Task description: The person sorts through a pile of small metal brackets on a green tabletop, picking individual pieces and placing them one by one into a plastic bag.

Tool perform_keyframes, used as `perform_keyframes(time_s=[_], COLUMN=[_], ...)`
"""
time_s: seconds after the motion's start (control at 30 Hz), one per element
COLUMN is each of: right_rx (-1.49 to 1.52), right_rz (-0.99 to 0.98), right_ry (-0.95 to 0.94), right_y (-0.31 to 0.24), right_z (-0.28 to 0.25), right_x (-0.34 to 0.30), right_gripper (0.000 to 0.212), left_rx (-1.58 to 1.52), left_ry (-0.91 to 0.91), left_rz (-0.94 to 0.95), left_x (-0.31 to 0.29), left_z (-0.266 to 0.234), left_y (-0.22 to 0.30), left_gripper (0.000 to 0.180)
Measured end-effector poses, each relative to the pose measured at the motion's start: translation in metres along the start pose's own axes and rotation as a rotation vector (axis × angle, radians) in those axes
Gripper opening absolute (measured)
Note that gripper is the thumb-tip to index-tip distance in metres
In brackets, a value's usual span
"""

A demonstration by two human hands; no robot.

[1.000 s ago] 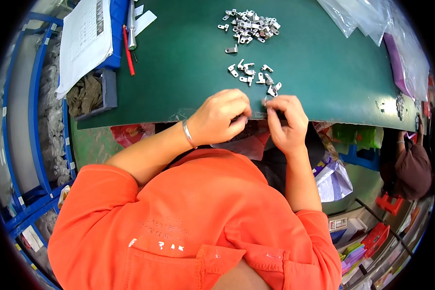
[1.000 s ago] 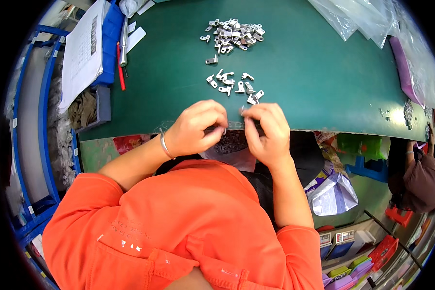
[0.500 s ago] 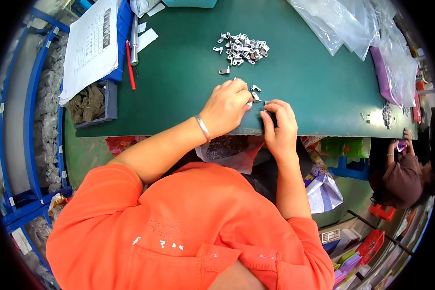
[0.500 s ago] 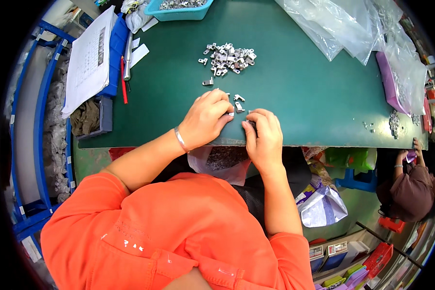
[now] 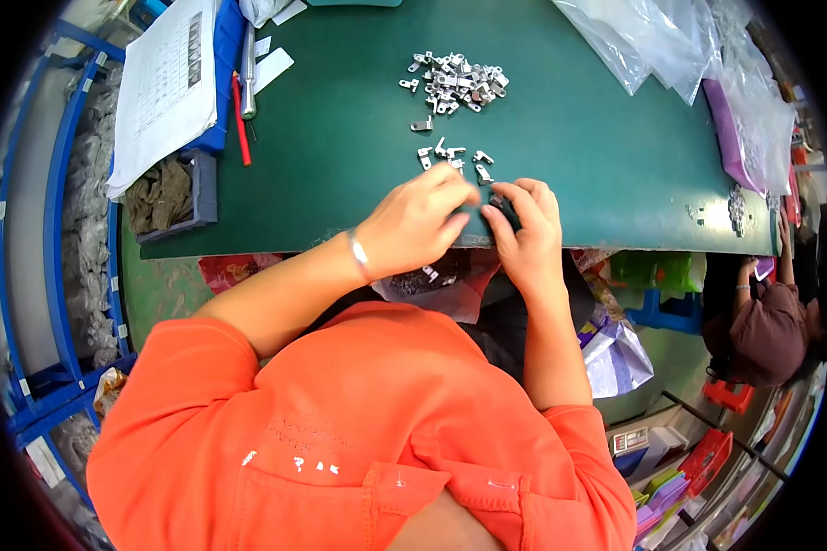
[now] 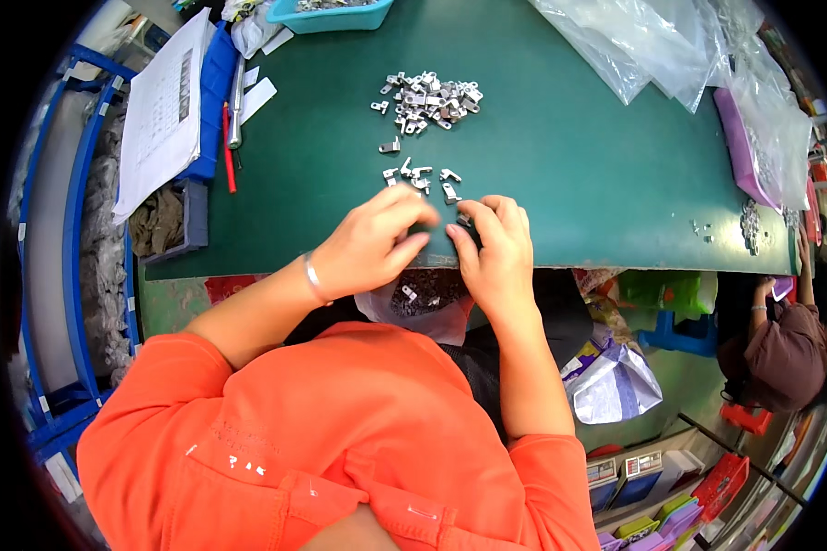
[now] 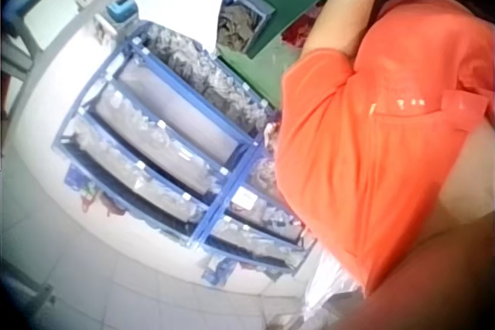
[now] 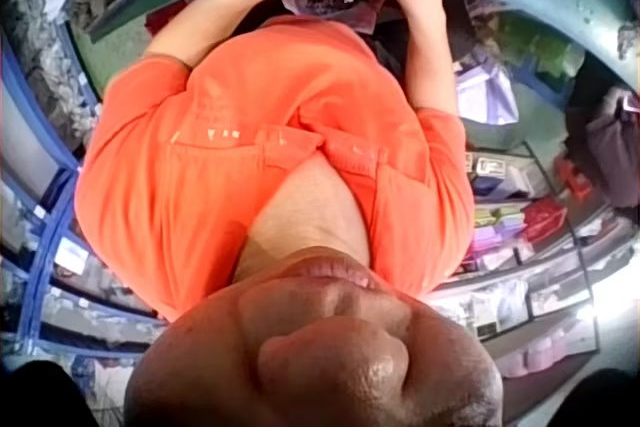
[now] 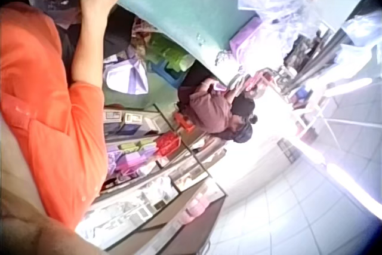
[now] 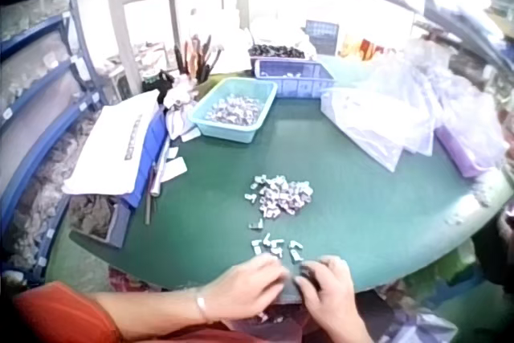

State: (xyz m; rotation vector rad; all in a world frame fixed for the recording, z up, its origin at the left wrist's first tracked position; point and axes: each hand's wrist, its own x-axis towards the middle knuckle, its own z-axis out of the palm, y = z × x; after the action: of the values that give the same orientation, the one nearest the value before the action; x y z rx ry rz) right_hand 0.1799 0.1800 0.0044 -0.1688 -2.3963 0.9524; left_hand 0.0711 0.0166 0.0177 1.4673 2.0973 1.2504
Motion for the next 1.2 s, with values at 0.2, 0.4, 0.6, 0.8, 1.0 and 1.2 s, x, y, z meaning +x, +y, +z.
perform_keyframes(time_s=[0.2, 0.4, 0.6, 0.8, 1.0, 1.2], right_rx=[0.180, 0.050, 0.005, 0.343, 0.192, 0.453], right_rz=[0.079, 0.063, -0.139, -0.039, 0.128, 0.240], right_ry=[-0.489, -0.252, -0.128, -0.388, -0.119, -0.324], right_y=[0.003, 0.015, 0.030, 0.008, 0.012, 0.019], right_z=[-0.026, -0.006, 0.022, 0.009, 0.030, 0.011], right_x=[0.008, 0.034, 0.041, 0.041, 0.047, 0.049], right_gripper=[0.010, 0.015, 0.021, 0.020, 0.010, 0.017], left_rx=[0.308, 0.203, 0.033, 0.276, 0.299, -0.043], left_ry=[0.048, 0.087, -0.044, 0.348, 0.324, 0.207], left_rz=[0.112, 0.253, 0.278, -0.119, -0.117, -0.256], left_x=[0.015, -0.020, -0.041, -0.015, 0.004, -0.015], left_z=[0.009, 0.024, 0.019, -0.011, -0.016, -0.026], left_y=[-0.009, 0.001, 0.004, -0.012, -0.038, -0.022], left_gripper=[0.019, 0.015, 0.014, 0.033, 0.021, 0.014])
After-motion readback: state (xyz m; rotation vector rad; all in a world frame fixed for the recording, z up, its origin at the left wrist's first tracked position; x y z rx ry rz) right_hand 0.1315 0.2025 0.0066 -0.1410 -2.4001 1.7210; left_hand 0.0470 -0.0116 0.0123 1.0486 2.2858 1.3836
